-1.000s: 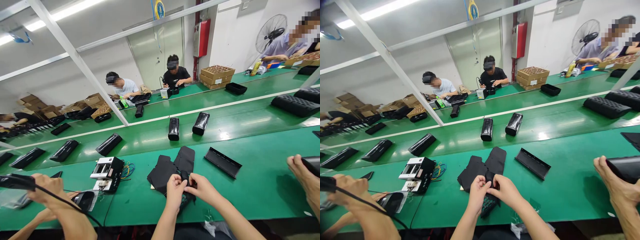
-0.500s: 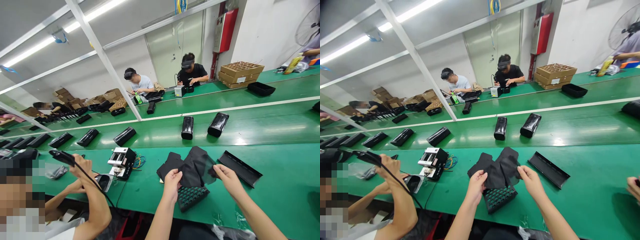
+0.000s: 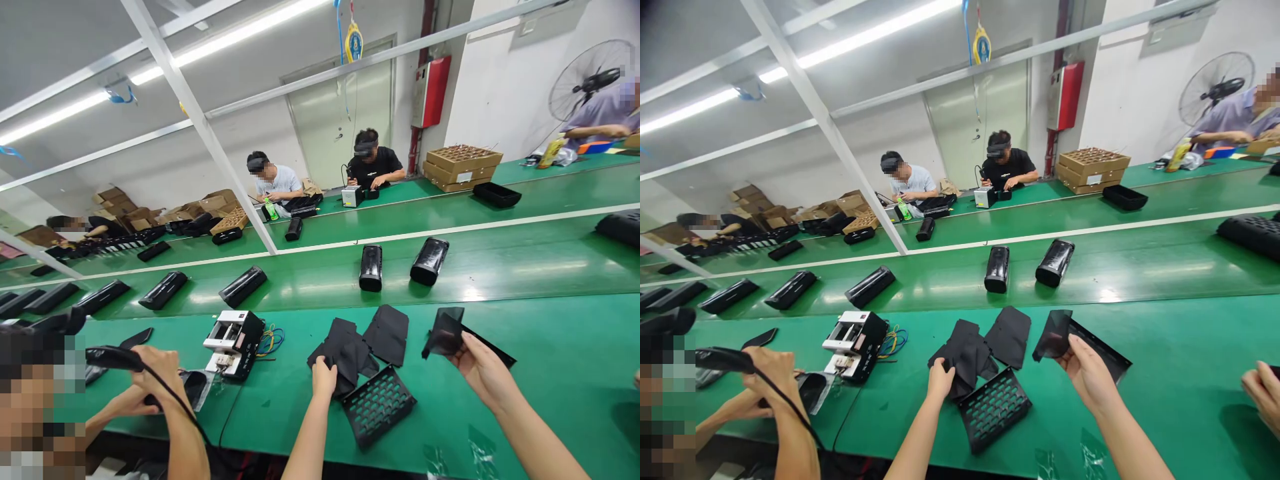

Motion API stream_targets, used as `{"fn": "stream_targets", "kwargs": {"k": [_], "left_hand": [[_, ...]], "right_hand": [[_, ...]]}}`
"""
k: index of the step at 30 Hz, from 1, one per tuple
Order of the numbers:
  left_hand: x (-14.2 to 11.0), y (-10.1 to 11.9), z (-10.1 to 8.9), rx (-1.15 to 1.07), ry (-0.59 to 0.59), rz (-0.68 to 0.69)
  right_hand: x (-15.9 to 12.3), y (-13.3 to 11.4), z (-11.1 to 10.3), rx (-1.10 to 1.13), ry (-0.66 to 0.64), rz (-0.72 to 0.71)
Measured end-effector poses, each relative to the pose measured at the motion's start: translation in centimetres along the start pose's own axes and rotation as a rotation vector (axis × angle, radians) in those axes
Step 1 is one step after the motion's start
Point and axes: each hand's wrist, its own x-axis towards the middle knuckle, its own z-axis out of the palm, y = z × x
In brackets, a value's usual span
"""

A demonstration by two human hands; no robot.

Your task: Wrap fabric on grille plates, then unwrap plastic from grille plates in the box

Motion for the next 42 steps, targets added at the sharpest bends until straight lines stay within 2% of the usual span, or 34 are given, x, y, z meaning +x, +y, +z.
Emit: {"fn": "stream_targets", "kwargs": {"k": [3, 5, 6, 10, 11, 12, 14, 16, 18, 22, 29, 36, 42], "left_hand": [[-1.6, 1.9, 0.3, 0.16, 0.031, 0.168], [-3.6, 3.5, 1.0, 0.089, -0.101, 0.269], [-4.9, 4.2, 1.5, -0.045, -0.234, 0.255], [-11.3, 6.0, 3.7, -0.719, -0.9, -0.04], [-12.7, 6.2, 3.9, -0.85, -0.993, -0.082], [-13.8, 6.4, 4.0, -0.966, -0.997, -0.107], [-15.1, 6.9, 3.4, -1.099, -0.886, -0.128], [-15.2, 7.5, 2.3, -1.117, -0.742, -0.121], [-14.6, 8.1, 1.0, -1.087, -0.679, -0.097], [-13.4, 8.3, -0.9, -1.059, -0.641, -0.055], [-13.1, 7.6, -1.9, -1.052, -0.541, -0.12], [-13.3, 7.6, -2.9, -1.035, -0.532, -0.135], [-13.9, 7.7, -4.1, -0.98, -0.541, -0.062]], "right_hand": [[-1.1, -0.2, 0.8, -0.031, -0.024, 0.052], [-1.8, -0.1, 1.5, -0.018, -0.051, 0.098], [-2.2, 0.0, 1.9, -0.001, -0.079, 0.117], [-3.2, 0.5, 3.6, 0.064, -0.179, 0.177], [-3.4, 0.6, 3.9, 0.07, -0.183, 0.187], [-3.5, 0.7, 4.1, 0.071, -0.184, 0.193], [-3.6, 0.6, 4.3, 0.073, -0.183, 0.199], [-3.7, 0.4, 4.2, 0.091, -0.187, 0.222], [-3.8, 0.1, 4.1, 0.103, -0.191, 0.247], [-3.9, -0.1, 4.0, 0.036, -0.207, 0.236], [-3.4, 0.5, 3.9, 0.065, -0.226, 0.304], [-3.6, 0.0, 4.3, 0.147, -0.261, 0.401], [-3.9, -0.5, 4.6, 0.07, -0.265, 0.351]]}}
